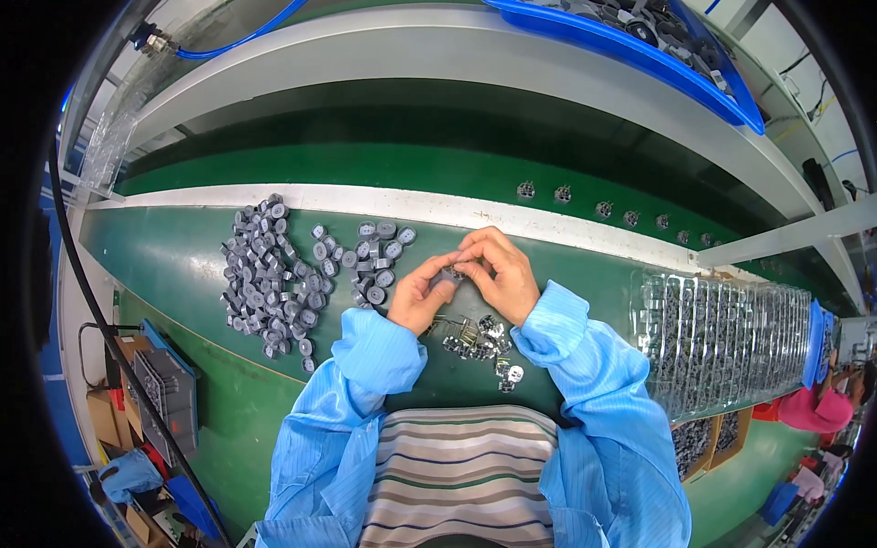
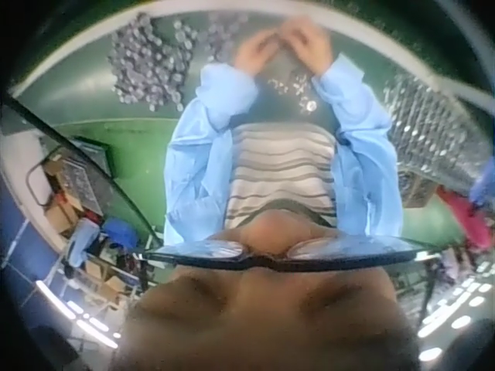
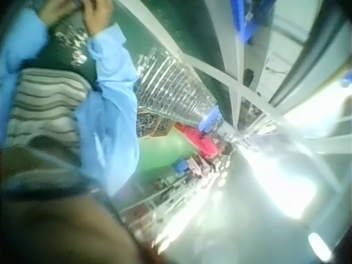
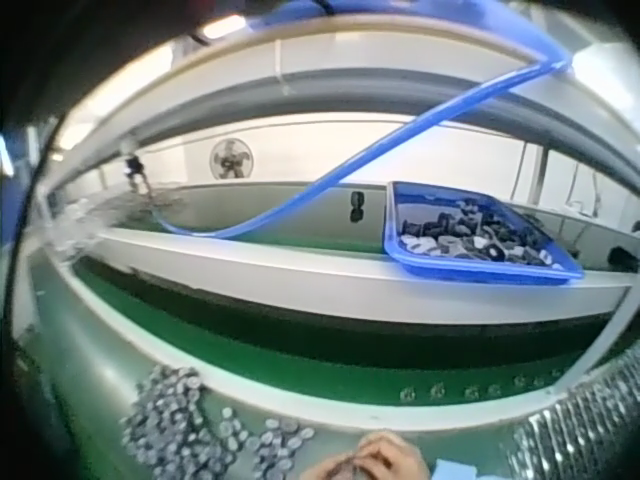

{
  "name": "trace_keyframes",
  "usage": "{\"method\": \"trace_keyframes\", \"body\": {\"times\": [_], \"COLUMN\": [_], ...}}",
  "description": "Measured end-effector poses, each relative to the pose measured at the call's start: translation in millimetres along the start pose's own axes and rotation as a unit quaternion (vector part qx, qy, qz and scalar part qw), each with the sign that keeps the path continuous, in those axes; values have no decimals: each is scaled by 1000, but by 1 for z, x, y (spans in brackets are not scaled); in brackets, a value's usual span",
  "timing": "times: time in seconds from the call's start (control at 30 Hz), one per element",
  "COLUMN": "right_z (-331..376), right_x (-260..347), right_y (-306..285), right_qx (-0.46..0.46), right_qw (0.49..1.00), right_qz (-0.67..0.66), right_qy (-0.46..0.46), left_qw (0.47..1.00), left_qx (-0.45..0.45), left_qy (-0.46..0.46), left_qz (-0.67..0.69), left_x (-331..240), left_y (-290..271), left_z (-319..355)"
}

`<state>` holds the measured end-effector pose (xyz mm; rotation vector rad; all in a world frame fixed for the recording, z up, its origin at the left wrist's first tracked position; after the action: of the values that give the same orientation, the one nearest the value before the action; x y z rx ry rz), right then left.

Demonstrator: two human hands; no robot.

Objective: The person assembles small metal plates, plastic gears, and small fasteners by hand, placing them into an assembly tray on a production line.

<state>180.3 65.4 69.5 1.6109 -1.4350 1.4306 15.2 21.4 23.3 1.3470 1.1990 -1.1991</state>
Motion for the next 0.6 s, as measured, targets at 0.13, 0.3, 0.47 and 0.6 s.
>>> {"method": "trace_keyframes", "body": {"times": [0.13, 0.3, 0.47, 0.6], "right_z": [0, -1, 3, 3], "right_x": [-1, -2, -5, 0], "right_y": [0, -5, 1, 8], "right_qx": [20, 10, 3, -19], "right_qw": [999, 998, 988, 999], "right_qz": [14, -52, -136, -34], "right_qy": [-47, 41, 73, 2], "left_qw": [999, 986, 997, 998], "left_qx": [-23, -82, -45, -57], "left_qy": [-39, 70, 44, 6], "left_qz": [13, -130, -51, 27], "left_x": [3, -14, 3, 3], "left_y": [-1, -2, 2, 5], "left_z": [0, 0, 1, 3]}}
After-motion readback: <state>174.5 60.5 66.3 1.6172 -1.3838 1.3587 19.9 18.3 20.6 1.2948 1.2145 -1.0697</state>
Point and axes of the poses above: each hand's wrist, its own z-axis away from the middle knuckle, its own y-axis out of the palm, x = y × z, the point moved 2 cm from there along -z, towards the middle knuckle, and after that the axes turned 7 degrees about -z, right-handed, at the moved point
